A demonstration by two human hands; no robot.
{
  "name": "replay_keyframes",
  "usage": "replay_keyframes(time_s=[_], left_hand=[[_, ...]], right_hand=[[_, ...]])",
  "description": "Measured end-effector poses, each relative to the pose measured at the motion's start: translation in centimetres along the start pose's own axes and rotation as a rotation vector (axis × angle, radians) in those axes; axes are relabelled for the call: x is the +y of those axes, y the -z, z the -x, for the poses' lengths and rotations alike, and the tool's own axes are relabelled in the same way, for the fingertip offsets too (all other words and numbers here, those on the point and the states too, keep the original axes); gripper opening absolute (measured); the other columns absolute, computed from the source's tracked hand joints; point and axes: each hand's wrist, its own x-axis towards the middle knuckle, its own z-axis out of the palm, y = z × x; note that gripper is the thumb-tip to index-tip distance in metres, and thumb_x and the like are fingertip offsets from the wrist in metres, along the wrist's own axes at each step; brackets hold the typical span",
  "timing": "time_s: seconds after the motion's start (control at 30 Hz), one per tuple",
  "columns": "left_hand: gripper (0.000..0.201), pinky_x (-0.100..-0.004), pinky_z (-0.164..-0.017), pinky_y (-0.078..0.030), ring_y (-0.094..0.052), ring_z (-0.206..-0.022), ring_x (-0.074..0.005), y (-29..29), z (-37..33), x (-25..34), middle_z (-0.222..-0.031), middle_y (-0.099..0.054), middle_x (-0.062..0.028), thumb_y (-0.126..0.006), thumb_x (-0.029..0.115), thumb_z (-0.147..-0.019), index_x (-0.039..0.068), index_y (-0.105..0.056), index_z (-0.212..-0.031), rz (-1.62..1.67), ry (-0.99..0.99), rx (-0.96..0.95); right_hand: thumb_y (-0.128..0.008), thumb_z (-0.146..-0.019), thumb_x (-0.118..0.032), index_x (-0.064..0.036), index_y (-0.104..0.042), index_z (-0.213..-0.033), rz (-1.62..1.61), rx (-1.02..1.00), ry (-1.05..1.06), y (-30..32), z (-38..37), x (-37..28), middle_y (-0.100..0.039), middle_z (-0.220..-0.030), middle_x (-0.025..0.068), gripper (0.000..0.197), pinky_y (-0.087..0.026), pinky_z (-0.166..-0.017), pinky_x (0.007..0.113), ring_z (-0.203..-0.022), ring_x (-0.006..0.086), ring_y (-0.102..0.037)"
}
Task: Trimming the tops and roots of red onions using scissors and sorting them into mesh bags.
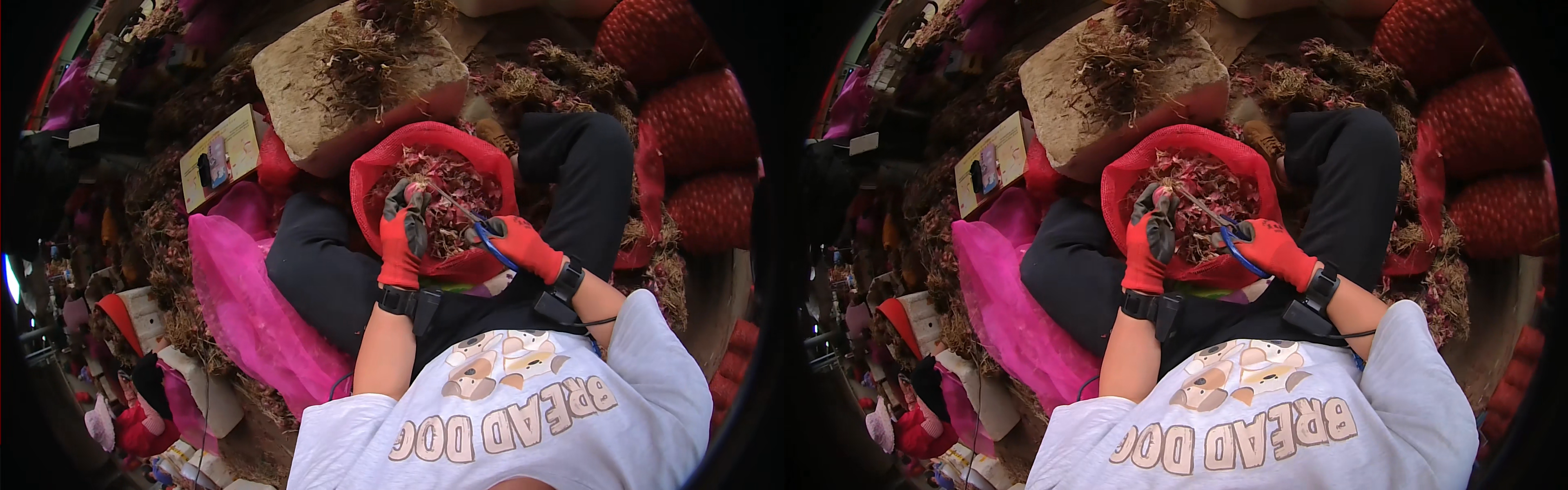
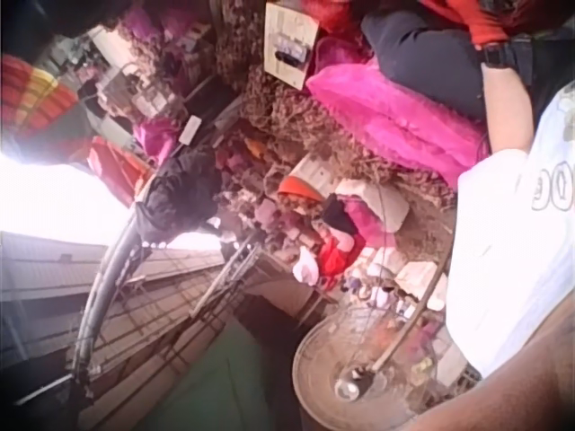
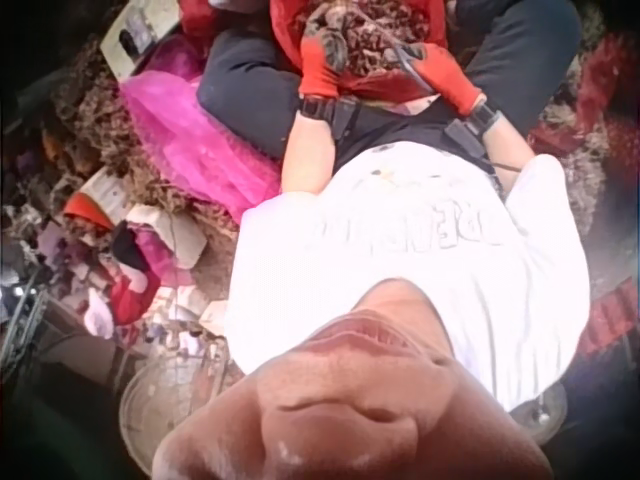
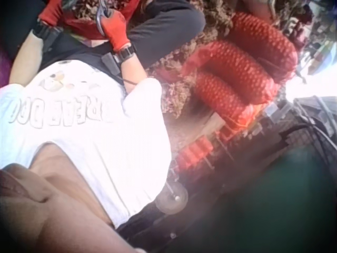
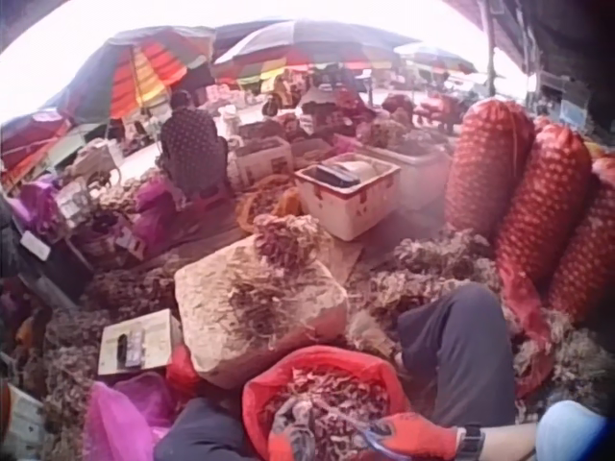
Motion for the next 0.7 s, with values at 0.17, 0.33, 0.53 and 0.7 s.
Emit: replay_keyframes(time_s=[0.17, 0.33, 0.53, 0.7], left_hand=[[0.031, -0.0244, -0.085, -0.049, -0.057, -0.095, -0.0136, 0.6, 0.2, -1.0, -0.106, -0.055, -0.0067, -0.055, 0.006, -0.090, -0.001, -0.047, -0.119, 0.005, 0.013, -0.052], [0.026, -0.0260, -0.087, -0.050, -0.057, -0.094, -0.0139, 0.6, 0.3, -1.7, -0.104, -0.056, -0.0063, -0.054, 0.005, -0.091, 0.001, -0.049, -0.116, 0.013, -0.045, -0.060], [0.027, -0.0264, -0.086, -0.049, -0.057, -0.095, -0.0141, 0.7, 0.4, -2.3, -0.105, -0.056, -0.0058, -0.053, 0.004, -0.091, 0.000, -0.048, -0.117, 0.036, -0.037, -0.023], [0.031, -0.0259, -0.088, -0.049, -0.057, -0.096, -0.0141, 0.3, 0.5, -2.1, -0.107, -0.055, -0.0070, -0.053, -0.005, -0.086, 0.000, -0.049, -0.116, 0.151, 0.053, -0.073]], right_hand=[[-0.059, -0.084, -0.034, -0.0076, -0.066, -0.094, 0.092, 0.043, 0.052, -0.7, -1.0, -0.4, -0.065, -0.083, 0.0128, 0.029, -0.046, -0.070, 0.035, -0.079, 0.0272, -0.063], [-0.060, -0.082, -0.038, -0.0066, -0.059, -0.095, 0.310, 0.072, 0.067, -1.7, -1.9, 1.6, -0.063, -0.089, 0.0153, 0.034, -0.046, -0.072, 0.040, -0.086, 0.0337, -0.059], [-0.060, -0.082, -0.043, -0.0069, -0.057, -0.097, 0.420, 0.077, 0.100, -2.0, -1.7, 1.4, -0.060, -0.096, 0.0173, 0.039, -0.045, -0.075, 0.041, -0.091, 0.0333, -0.058], [-0.061, -0.080, -0.047, -0.0063, -0.059, -0.095, 0.343, 0.099, 0.031, -1.8, -1.8, 0.8, -0.062, -0.089, 0.0175, 0.043, -0.046, -0.073, 0.041, -0.086, 0.0344, -0.060]])
